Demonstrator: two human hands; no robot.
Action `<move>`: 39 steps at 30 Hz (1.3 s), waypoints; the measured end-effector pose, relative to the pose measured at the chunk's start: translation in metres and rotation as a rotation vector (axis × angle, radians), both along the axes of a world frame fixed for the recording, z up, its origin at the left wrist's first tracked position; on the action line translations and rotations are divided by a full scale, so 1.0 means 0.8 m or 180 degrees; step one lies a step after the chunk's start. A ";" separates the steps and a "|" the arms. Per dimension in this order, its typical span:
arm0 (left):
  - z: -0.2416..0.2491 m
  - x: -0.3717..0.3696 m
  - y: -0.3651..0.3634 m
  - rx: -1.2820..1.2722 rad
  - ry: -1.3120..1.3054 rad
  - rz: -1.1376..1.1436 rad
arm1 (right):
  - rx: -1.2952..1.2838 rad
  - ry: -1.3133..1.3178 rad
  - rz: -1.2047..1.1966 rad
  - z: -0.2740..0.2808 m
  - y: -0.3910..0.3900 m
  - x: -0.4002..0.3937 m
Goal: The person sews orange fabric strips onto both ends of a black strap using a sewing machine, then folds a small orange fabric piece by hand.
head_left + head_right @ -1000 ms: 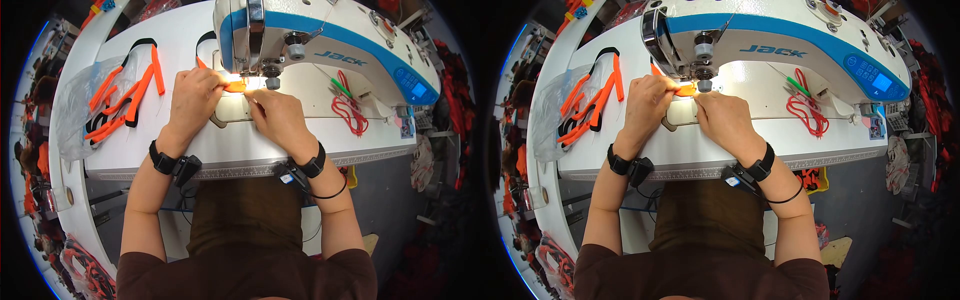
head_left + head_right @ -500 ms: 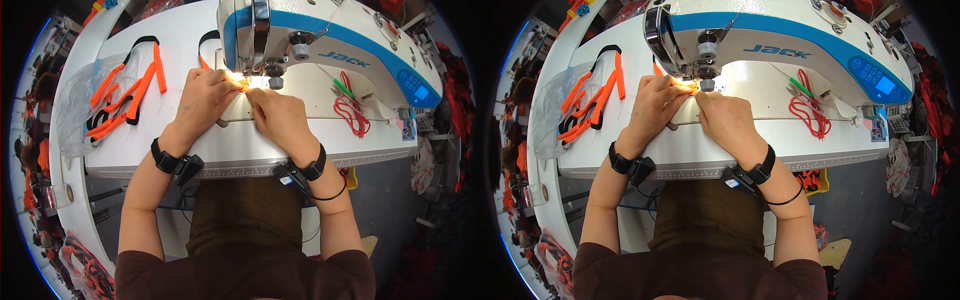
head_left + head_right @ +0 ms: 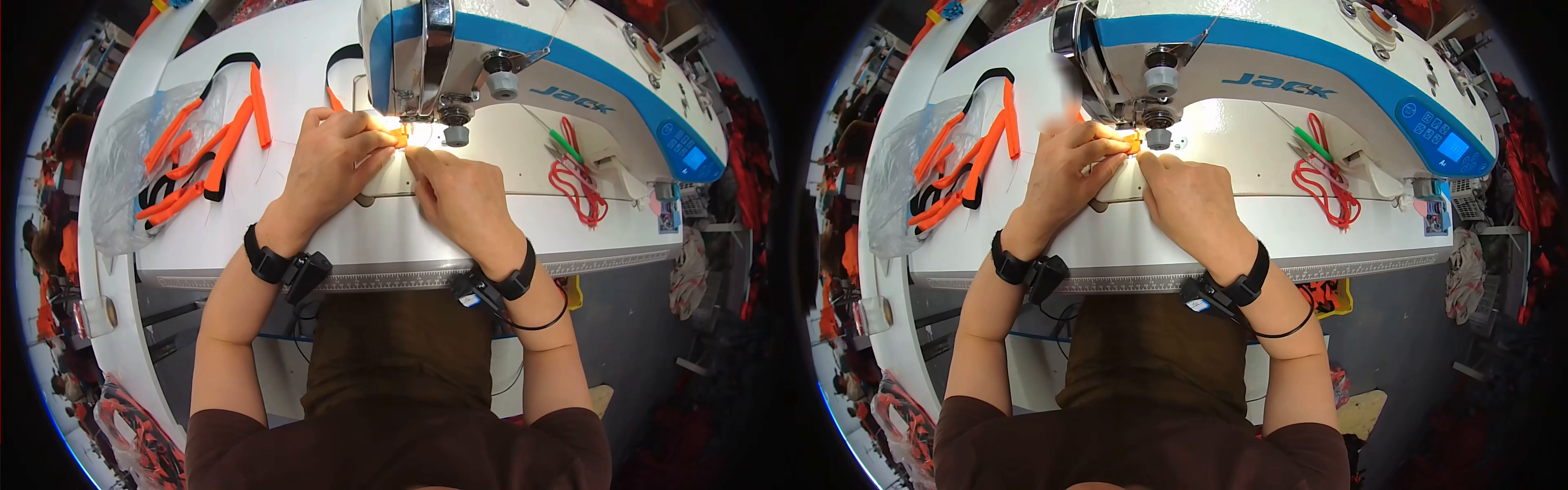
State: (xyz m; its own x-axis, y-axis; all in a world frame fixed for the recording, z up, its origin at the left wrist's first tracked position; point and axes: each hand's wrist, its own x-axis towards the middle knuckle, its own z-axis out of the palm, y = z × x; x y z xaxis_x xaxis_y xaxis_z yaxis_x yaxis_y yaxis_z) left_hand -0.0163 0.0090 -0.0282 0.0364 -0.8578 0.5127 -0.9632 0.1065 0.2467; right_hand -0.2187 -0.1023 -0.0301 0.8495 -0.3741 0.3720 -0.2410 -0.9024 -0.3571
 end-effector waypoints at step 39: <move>-0.015 -0.032 -0.004 0.0191 0.1331 -0.0006 | -0.0251 -0.0672 0.0010 -0.019 -0.072 -0.020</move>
State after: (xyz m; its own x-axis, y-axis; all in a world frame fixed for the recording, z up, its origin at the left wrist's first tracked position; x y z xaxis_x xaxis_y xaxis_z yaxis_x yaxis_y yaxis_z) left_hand -0.0415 0.0057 -0.0402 0.2291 -0.8860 0.4032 -0.7786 0.0818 0.6221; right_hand -0.2347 -0.1602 -0.0452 0.7508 -0.3341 0.5697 -0.1655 -0.9303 -0.3275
